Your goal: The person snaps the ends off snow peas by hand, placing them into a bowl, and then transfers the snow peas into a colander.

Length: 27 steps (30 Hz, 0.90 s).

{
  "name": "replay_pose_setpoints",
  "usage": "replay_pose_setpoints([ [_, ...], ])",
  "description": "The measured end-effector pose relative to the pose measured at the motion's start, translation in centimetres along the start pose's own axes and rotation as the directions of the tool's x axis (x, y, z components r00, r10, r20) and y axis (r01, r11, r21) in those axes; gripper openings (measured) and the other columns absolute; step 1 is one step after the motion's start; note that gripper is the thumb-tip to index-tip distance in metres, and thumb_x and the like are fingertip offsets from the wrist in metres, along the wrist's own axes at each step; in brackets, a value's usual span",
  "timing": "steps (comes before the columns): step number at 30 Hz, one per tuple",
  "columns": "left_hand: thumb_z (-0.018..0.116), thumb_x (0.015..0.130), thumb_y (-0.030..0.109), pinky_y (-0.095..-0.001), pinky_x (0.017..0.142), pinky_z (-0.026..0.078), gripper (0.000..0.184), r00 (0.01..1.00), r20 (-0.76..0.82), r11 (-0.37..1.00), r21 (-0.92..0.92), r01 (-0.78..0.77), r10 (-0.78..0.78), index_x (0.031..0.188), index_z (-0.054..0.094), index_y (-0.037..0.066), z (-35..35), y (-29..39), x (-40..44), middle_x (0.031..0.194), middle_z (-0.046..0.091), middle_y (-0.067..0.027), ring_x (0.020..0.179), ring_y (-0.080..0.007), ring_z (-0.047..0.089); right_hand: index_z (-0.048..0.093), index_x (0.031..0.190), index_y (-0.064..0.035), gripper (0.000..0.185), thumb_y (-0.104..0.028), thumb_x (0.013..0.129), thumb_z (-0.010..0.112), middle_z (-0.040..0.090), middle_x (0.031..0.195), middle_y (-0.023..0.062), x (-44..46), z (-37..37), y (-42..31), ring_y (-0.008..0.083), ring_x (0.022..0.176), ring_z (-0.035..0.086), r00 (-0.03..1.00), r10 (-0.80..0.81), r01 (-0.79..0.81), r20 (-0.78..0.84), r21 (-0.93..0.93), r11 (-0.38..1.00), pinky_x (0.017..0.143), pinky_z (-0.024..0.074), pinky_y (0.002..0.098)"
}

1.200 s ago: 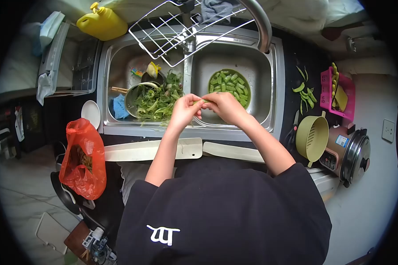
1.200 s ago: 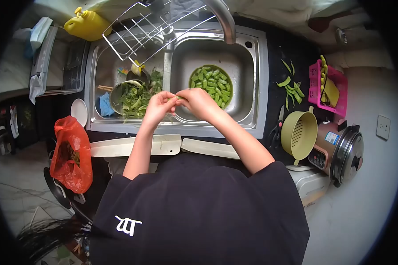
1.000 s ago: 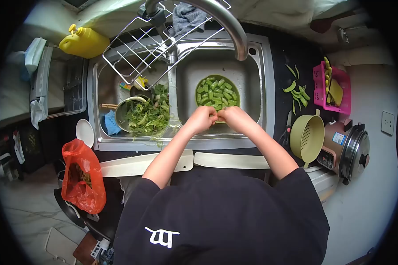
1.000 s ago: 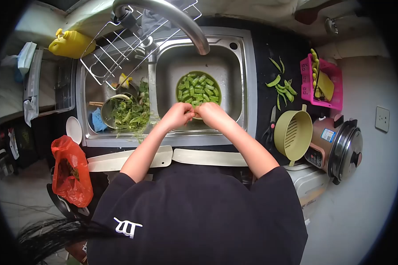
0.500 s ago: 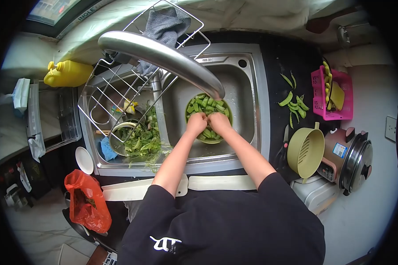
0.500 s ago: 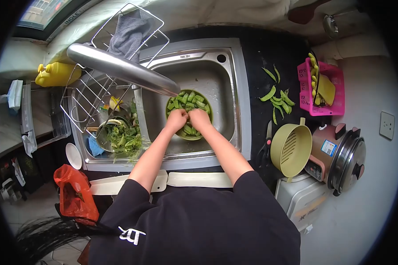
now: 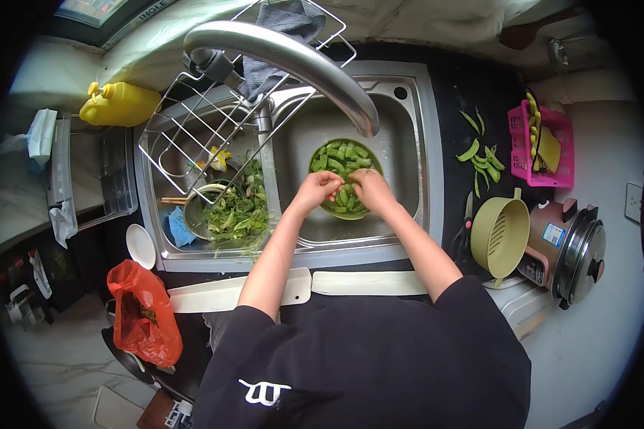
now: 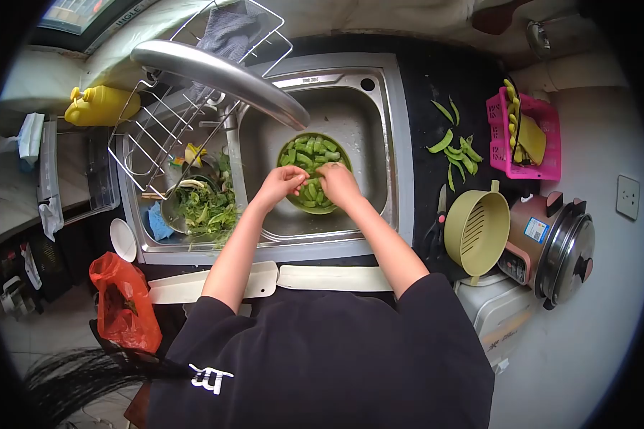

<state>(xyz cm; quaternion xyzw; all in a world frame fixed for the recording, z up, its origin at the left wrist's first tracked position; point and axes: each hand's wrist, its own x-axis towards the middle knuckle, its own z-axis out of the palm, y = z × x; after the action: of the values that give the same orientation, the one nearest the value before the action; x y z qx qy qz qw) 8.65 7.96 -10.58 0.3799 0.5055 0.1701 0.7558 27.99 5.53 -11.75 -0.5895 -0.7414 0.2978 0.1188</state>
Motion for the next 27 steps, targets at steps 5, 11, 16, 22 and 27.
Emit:
replay_pose_setpoints([
  [5,0.059,0.093,0.012,-0.0218,0.067,0.048,0.018,0.994,0.037,0.994,-0.041,-0.100,0.101,0.106,0.059,0.000,0.7,0.8,-2.0,0.088,0.064,-0.0020,0.076,-0.0070,0.058,0.067,0.105,-0.0022,0.022,-0.009,0.085,0.063,0.067,0.096,0.0128,-1.1,-4.9,-3.3,0.0225,0.086,0.066,0.989,0.140,-0.144,0.054,0.603,0.784,0.078,0.0502,0.0309],
  [11,0.061,0.091,0.011,-0.0234,0.069,0.049,0.017,0.974,0.182,0.989,-0.077,-0.124,0.136,0.105,0.058,0.000,1.3,3.0,-3.7,0.088,0.064,-0.0032,0.076,-0.0083,0.059,0.069,0.101,-0.0034,0.019,-0.008,0.083,0.067,0.065,0.091,0.0078,-1.6,-7.0,-4.8,0.0165,0.080,0.061,0.999,-0.021,0.000,0.029,0.584,0.812,0.074,0.0484,0.0284],
  [16,0.062,0.090,0.011,-0.0237,0.069,0.049,0.020,0.944,0.295,0.987,-0.105,-0.123,0.149,0.106,0.056,0.001,1.1,4.4,-4.9,0.085,0.064,-0.0033,0.074,-0.0085,0.059,0.067,0.093,-0.0014,0.012,-0.007,0.082,0.067,0.063,0.086,0.0072,-2.0,-8.3,-5.3,0.0175,0.077,0.059,0.998,-0.064,0.038,0.021,0.613,0.789,0.072,0.0475,0.0294],
  [22,0.065,0.087,0.007,-0.0242,0.068,0.049,0.034,0.919,0.350,0.980,-0.136,-0.144,0.183,0.116,0.047,0.003,1.0,5.4,-5.7,0.082,0.066,-0.0059,0.075,-0.0098,0.061,0.065,0.088,-0.0005,0.008,-0.007,0.083,0.066,0.061,0.083,0.0080,-2.0,-9.4,-4.9,0.0184,0.077,0.059,0.998,-0.051,0.024,0.032,0.566,0.824,0.072,0.0472,0.0301],
  [27,0.065,0.087,0.005,-0.0247,0.068,0.049,0.036,0.927,0.333,0.982,-0.138,-0.131,0.170,0.116,0.044,0.003,0.2,3.9,-5.3,0.084,0.067,-0.0078,0.076,-0.0109,0.062,0.065,0.090,0.0002,0.012,-0.011,0.087,0.063,0.063,0.084,0.0088,-1.1,-10.6,-5.4,0.0180,0.074,0.062,0.994,0.075,-0.028,-0.074,0.504,0.863,0.068,0.0483,0.0290],
])
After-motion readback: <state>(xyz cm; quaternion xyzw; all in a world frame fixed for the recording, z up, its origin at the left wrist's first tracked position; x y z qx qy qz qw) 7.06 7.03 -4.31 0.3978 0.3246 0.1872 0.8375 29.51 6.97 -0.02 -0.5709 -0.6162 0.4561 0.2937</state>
